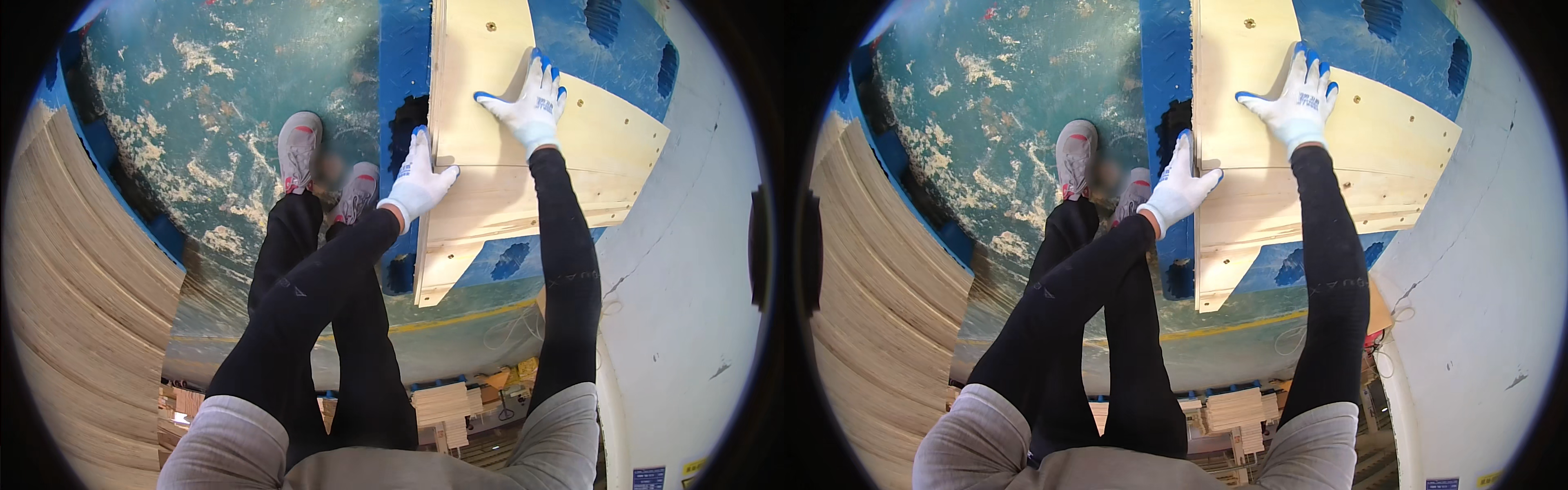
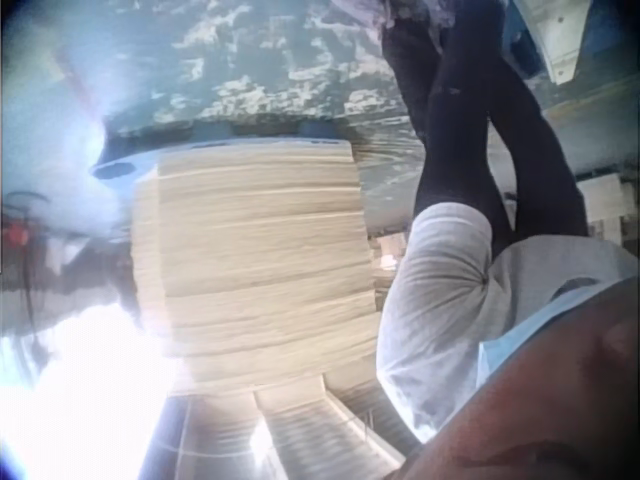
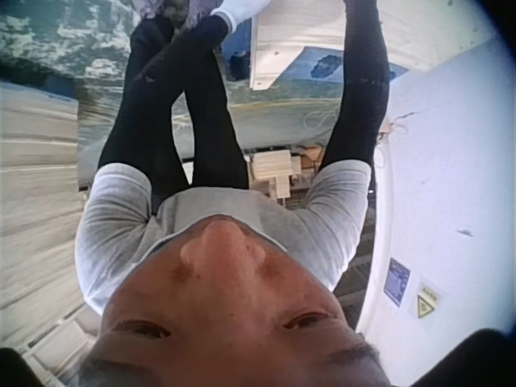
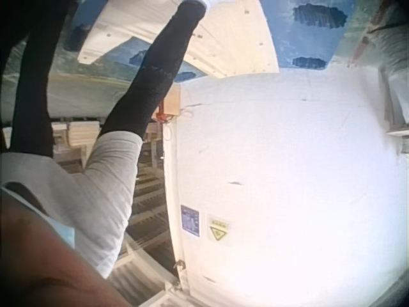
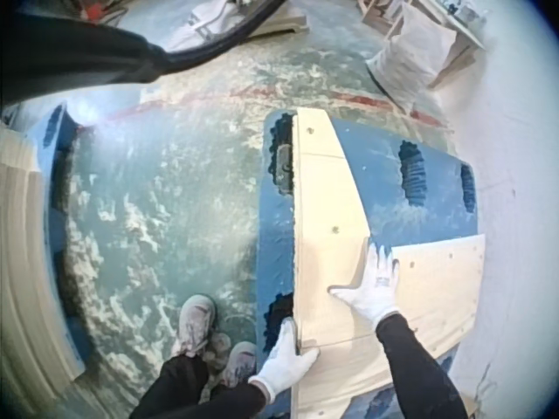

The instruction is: The person places an L-shaped wooden board into a woodworking machine, aligns it, and then moves the board to a stack of similar pieces.

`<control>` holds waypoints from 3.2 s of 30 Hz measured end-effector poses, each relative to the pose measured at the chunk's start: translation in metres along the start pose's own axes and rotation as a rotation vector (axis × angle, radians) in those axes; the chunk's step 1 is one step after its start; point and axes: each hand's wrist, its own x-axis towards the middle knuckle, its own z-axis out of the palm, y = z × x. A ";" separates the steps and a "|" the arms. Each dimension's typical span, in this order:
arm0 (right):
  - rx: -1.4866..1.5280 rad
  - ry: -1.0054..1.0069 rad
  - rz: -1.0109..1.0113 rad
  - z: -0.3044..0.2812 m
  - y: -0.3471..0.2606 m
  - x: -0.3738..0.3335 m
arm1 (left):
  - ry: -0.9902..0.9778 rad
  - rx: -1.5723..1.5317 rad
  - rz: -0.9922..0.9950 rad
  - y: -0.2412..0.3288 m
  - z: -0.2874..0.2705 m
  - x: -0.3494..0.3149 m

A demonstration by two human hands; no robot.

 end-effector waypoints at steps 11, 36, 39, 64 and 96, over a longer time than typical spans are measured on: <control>-0.010 -0.124 0.020 -0.006 -0.015 0.005 | 0.028 0.022 -0.013 0.001 0.014 0.002; 1.151 -0.620 -0.330 -0.311 -0.322 -0.233 | 0.627 0.211 0.149 0.134 -0.345 -0.463; 1.218 -0.730 -0.485 -0.389 -0.379 -0.257 | 0.980 0.244 0.267 0.202 -0.392 -0.627; 1.664 -1.664 -0.718 -0.669 -0.826 -0.345 | 2.079 -0.584 0.022 0.110 -0.343 -0.908; 0.509 0.159 0.136 -0.565 -0.479 -0.080 | 0.088 -0.050 0.731 0.595 -0.601 -0.541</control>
